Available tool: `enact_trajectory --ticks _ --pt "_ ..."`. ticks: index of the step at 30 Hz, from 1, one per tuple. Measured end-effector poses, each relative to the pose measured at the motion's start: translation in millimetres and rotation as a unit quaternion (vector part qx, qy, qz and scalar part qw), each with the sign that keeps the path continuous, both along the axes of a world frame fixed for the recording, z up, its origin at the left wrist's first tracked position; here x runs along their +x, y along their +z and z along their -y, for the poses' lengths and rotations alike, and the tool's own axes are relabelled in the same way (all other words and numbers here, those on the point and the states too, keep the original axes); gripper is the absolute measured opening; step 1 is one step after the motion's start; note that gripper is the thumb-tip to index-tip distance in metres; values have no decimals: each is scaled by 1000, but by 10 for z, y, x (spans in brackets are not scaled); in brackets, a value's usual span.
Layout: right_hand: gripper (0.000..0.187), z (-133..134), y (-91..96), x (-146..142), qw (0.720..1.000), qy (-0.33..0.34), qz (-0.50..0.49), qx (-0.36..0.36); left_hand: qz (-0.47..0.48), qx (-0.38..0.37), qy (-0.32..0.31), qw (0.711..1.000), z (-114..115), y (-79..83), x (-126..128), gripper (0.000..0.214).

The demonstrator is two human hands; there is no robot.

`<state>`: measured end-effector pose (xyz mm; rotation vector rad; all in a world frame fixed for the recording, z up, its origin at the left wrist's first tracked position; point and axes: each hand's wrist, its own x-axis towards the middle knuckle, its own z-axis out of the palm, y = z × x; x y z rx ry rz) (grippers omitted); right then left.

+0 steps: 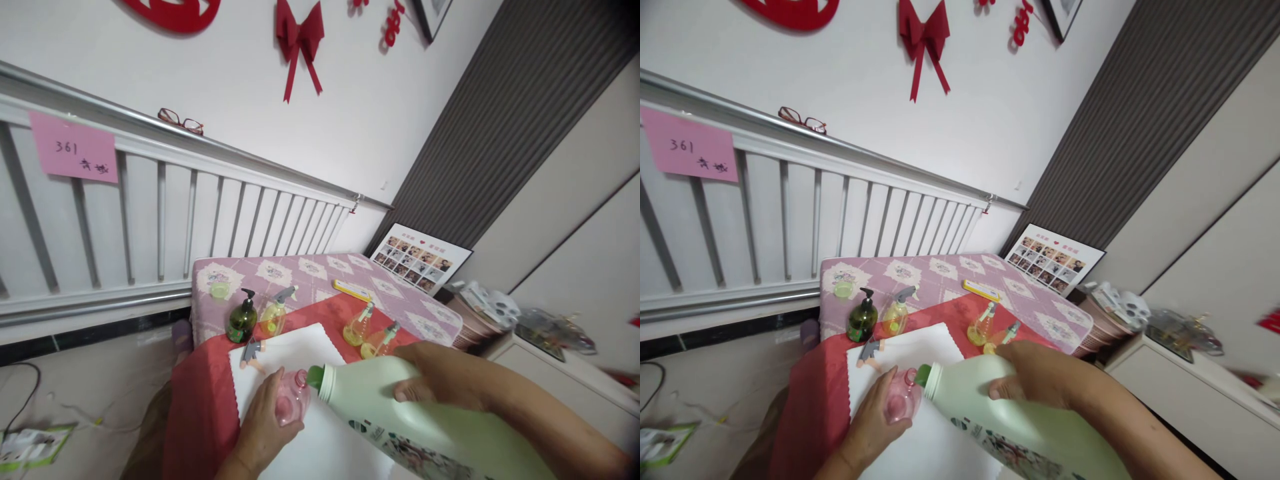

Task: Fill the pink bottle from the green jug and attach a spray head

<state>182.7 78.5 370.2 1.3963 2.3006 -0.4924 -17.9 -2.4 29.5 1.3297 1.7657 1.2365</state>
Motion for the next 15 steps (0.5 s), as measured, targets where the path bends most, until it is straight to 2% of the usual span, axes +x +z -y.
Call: enact_trajectory --ticks 6,9,11,15 --pt "40 -19 6 17 1000 5 -11 -12 0 0 -1 1000 1 5 3 97" --pt "36 -24 -83 86 999 5 -44 1 3 8 1 1000 0 4 5 97" --pt "35 -5 -214 167 991 -28 -111 63 4 10 3 1000 1 -1 5 96" --pt "42 56 -554 353 940 -101 -229 233 2 8 1 1000 -8 -22 8 96"
